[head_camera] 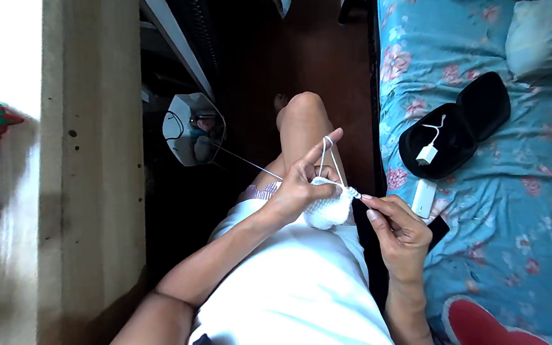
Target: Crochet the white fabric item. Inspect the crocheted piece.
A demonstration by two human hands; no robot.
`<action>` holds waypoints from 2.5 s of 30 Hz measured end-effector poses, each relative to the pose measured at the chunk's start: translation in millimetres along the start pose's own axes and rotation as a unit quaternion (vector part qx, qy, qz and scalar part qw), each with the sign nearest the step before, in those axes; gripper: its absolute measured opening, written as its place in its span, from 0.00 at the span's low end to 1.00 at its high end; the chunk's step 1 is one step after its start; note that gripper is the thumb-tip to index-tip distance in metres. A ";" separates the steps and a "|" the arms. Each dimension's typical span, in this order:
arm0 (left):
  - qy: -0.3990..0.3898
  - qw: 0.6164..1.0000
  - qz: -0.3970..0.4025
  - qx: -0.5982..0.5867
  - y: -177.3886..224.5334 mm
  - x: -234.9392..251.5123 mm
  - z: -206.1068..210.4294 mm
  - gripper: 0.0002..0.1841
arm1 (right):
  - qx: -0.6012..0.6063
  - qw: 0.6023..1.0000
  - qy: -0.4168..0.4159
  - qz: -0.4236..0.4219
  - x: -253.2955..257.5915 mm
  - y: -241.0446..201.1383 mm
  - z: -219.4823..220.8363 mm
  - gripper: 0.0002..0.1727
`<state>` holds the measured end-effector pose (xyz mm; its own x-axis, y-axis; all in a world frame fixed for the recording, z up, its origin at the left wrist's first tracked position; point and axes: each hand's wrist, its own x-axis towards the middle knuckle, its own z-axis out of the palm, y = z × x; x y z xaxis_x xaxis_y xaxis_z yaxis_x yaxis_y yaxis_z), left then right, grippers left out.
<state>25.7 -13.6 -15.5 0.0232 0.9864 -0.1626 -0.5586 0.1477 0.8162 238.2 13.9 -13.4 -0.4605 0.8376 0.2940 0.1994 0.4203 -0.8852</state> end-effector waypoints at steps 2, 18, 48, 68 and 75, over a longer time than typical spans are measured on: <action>-0.011 0.998 0.036 0.056 -2.2 -1.4 1.8 0.49 | 0.001 1.000 -0.010 0.000 0.5 2.1 1.0 0.14; 0.014 0.995 0.058 0.086 -2.1 -3.6 4.7 0.59 | 0.264 0.954 0.020 0.141 2.9 5.3 19.9 0.17; 0.067 0.996 -0.010 0.064 6.3 -8.1 4.8 0.44 | -0.354 0.918 0.019 -0.177 2.7 -0.6 -5.4 0.18; 0.069 0.827 0.406 0.384 -36.7 -7.4 9.8 0.33 | -0.078 0.995 0.049 0.027 11.1 -19.8 28.3 0.17; 0.086 0.986 0.108 0.095 -2.7 -13.1 13.8 0.49 | -0.106 0.987 0.078 -0.093 14.4 -2.0 25.5 0.11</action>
<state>38.3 -26.0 -8.0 -0.2292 0.9720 -0.0523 -0.3698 -0.0372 0.9283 209.2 16.2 -16.6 -0.3715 0.7754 0.5107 0.3071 0.6217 -0.7205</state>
